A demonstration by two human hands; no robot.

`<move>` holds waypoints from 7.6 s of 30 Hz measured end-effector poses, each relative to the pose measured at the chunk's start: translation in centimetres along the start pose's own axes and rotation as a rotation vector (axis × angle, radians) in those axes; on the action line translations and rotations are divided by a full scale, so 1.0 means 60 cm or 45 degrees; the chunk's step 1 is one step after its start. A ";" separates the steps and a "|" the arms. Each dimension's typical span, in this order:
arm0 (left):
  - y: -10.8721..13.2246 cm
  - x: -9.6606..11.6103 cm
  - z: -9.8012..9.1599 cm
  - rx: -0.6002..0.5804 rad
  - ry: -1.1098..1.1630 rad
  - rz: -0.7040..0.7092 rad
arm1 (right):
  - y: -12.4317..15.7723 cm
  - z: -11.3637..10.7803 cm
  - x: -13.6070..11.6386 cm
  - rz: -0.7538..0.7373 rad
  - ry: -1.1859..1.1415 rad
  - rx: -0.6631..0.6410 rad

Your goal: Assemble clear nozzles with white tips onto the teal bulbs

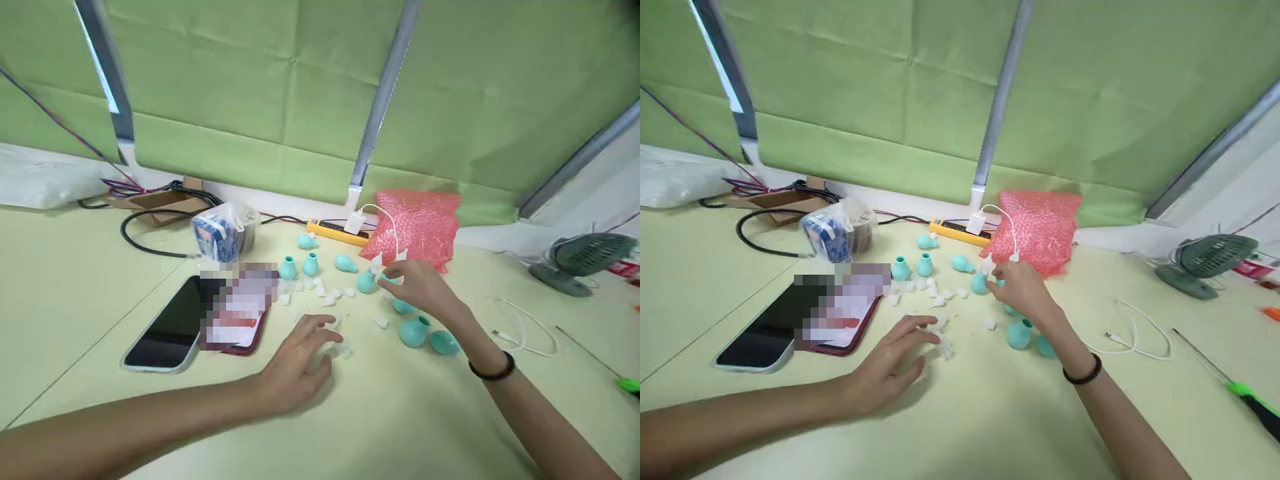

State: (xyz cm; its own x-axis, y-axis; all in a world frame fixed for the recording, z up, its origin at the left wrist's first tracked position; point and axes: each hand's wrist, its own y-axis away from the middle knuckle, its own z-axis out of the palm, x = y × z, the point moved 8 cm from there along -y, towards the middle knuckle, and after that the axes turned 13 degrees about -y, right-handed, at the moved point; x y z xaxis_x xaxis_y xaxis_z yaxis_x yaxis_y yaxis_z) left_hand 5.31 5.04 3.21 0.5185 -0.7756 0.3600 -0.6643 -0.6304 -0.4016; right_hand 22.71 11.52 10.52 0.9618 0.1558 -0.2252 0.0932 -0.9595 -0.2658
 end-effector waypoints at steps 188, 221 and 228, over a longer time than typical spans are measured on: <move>0.000 0.018 0.016 0.059 0.059 0.276 | 0.074 0.179 -0.102 -0.046 -1.283 -1.278; -0.002 0.023 0.018 0.086 0.030 0.266 | 0.077 0.180 -0.097 -0.033 -1.265 -1.291; -0.002 0.018 0.015 0.107 0.031 0.251 | 0.072 0.193 -0.091 -0.034 -1.260 -1.310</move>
State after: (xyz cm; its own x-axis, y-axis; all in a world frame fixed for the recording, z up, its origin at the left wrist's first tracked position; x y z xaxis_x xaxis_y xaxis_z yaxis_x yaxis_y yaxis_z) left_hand 6.46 4.25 2.89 0.3688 -0.8840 0.2871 -0.7041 -0.4674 -0.5346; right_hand 14.89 9.22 -0.28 0.4241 -0.1376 -0.8951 0.6623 -0.6270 0.4102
